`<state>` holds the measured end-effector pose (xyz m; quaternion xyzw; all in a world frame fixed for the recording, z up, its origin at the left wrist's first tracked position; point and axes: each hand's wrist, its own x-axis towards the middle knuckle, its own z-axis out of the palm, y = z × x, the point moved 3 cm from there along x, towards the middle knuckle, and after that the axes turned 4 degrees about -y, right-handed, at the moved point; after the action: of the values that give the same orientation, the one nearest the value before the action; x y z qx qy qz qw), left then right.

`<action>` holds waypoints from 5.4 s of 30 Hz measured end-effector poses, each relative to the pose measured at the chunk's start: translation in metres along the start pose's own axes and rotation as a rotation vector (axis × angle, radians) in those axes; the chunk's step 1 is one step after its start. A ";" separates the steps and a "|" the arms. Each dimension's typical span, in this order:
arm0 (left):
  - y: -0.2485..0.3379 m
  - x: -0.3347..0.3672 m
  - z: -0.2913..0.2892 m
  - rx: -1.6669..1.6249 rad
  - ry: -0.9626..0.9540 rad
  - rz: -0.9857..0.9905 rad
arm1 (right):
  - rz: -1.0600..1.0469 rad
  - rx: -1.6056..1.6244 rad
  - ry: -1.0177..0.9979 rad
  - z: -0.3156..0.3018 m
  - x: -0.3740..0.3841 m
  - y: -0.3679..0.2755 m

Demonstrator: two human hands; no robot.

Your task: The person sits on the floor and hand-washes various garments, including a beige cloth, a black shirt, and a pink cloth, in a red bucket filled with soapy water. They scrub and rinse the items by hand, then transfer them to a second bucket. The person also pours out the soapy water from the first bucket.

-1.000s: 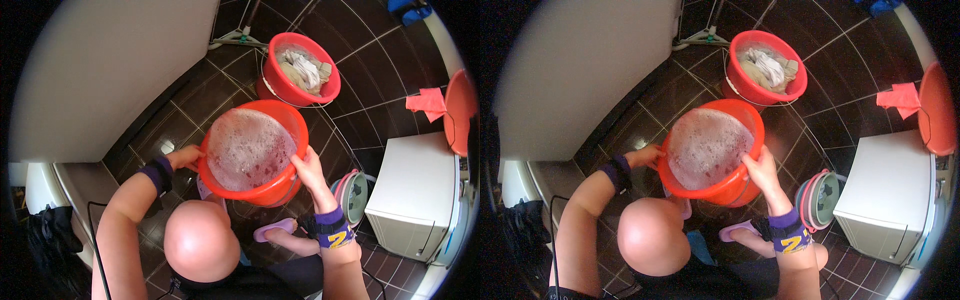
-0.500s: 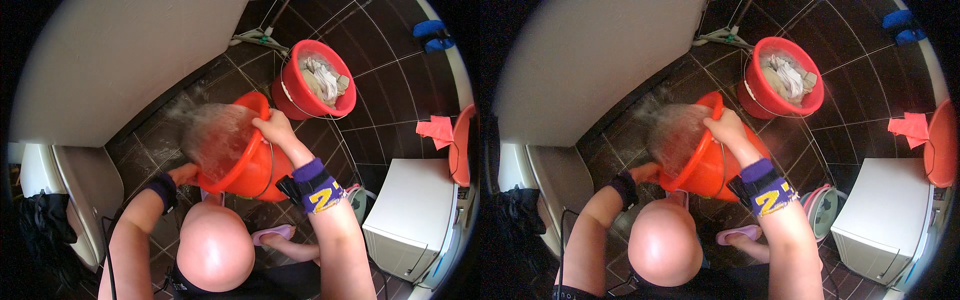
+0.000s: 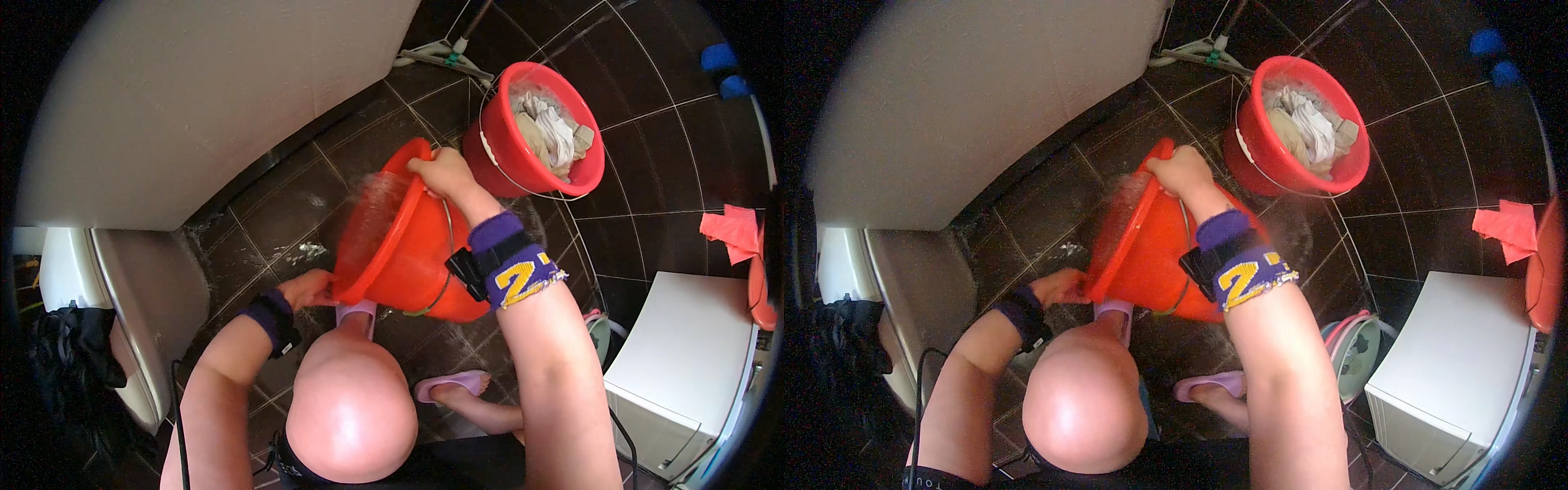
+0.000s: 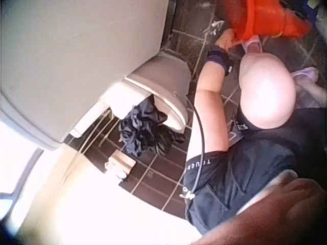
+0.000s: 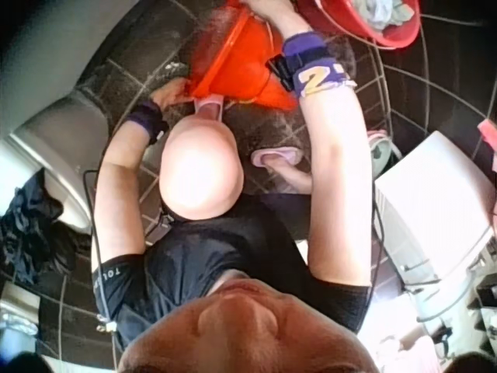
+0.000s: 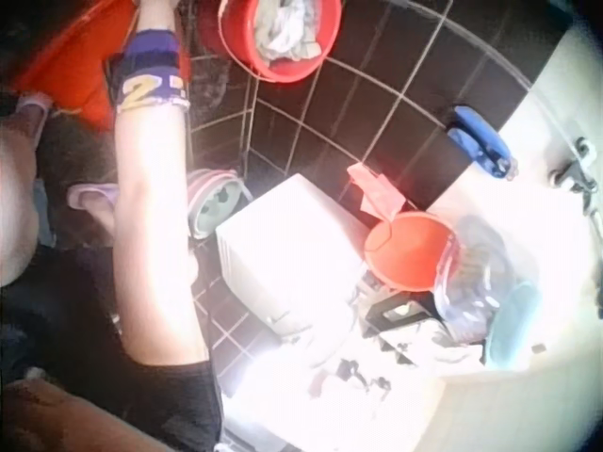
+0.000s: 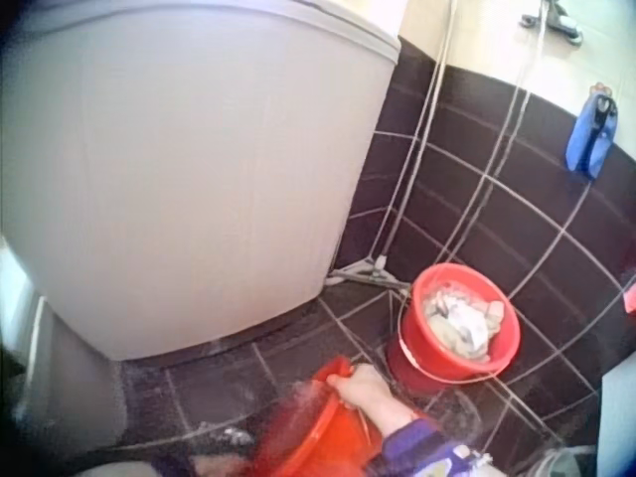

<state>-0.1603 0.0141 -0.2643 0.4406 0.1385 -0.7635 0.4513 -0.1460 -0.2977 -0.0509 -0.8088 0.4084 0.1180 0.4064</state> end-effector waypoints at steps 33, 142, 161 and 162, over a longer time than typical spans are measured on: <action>0.037 -0.051 0.321 1.471 0.151 0.793 | 0.037 0.897 1.037 0.043 -0.300 0.431; 0.059 -0.015 0.254 0.837 0.197 0.227 | -0.026 0.033 0.866 -0.075 -0.380 0.232; 0.187 -0.184 0.197 0.672 0.253 0.481 | -0.246 1.118 0.294 -0.073 -0.170 0.215; 0.185 -0.188 0.191 0.652 0.273 0.492 | -0.218 1.201 0.278 -0.079 -0.154 0.210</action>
<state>-0.0761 -0.0982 0.0293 0.6770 -0.1609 -0.5719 0.4344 -0.4143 -0.3405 -0.0376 -0.4841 0.3678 -0.2804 0.7428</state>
